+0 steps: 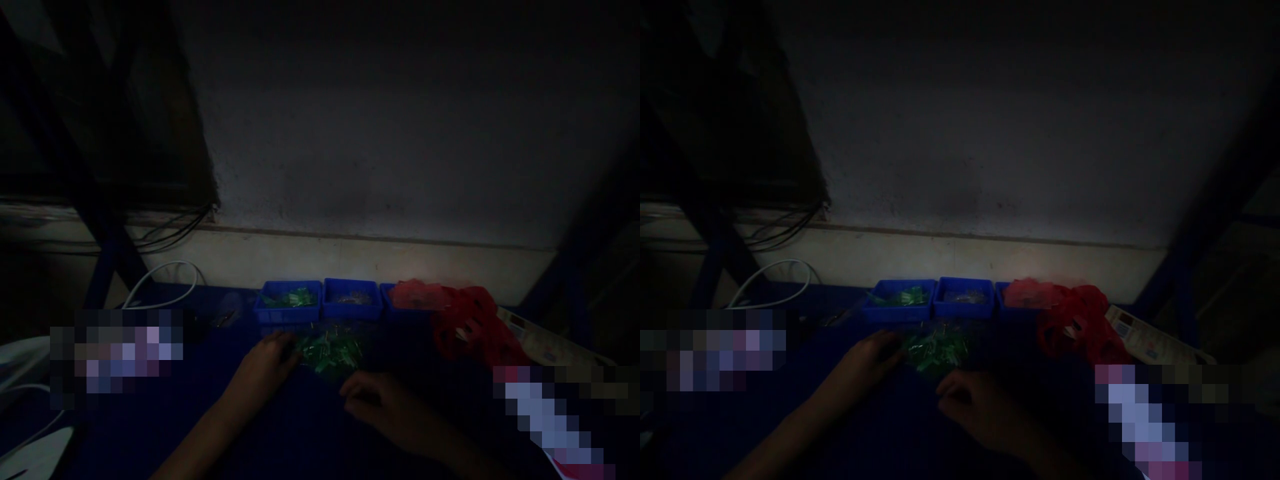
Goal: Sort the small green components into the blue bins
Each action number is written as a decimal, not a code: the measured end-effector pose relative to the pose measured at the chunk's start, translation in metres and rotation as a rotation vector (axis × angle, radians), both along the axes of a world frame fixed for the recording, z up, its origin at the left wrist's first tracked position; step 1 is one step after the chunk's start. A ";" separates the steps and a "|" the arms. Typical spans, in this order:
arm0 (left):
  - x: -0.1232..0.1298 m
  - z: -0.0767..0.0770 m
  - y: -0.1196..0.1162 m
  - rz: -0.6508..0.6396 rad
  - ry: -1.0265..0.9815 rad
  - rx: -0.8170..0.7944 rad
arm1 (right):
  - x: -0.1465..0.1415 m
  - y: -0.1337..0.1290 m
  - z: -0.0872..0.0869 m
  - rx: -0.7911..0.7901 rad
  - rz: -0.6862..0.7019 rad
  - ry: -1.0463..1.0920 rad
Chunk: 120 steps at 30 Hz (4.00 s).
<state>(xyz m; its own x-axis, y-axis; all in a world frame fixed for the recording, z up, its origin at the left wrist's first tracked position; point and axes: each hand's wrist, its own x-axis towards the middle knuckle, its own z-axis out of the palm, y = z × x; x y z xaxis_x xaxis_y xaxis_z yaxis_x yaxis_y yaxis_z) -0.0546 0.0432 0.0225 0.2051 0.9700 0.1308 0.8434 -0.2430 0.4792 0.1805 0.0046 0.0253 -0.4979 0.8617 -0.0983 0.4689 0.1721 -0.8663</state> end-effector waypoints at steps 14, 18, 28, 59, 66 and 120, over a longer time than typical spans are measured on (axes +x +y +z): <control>0.005 -0.002 -0.005 -0.051 -0.081 0.008 | 0.001 0.001 -0.004 0.029 0.010 0.013; 0.006 -0.003 -0.005 -0.052 -0.074 0.014 | 0.001 0.000 -0.003 0.049 0.009 -0.002; 0.010 0.003 -0.008 -0.048 -0.126 0.061 | 0.001 0.001 -0.004 0.028 0.015 0.012; 0.046 0.000 -0.032 -0.307 -1.044 -0.365 | -0.003 0.008 -0.013 -0.016 -0.086 0.211; 0.042 -0.014 -0.033 -0.306 -1.078 -0.352 | -0.003 0.010 -0.006 -0.044 -0.105 0.330; 0.039 0.000 -0.033 -0.170 -0.842 -0.244 | -0.003 0.011 -0.006 -0.030 -0.173 0.311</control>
<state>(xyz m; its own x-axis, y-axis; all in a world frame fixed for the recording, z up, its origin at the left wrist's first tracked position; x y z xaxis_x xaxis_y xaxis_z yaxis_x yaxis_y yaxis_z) -0.0155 0.0099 0.0227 0.2780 0.9557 0.0970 0.1507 -0.1431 0.9782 0.1774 0.0153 0.0191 -0.3549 0.9349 0.0082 0.2020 0.0852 -0.9757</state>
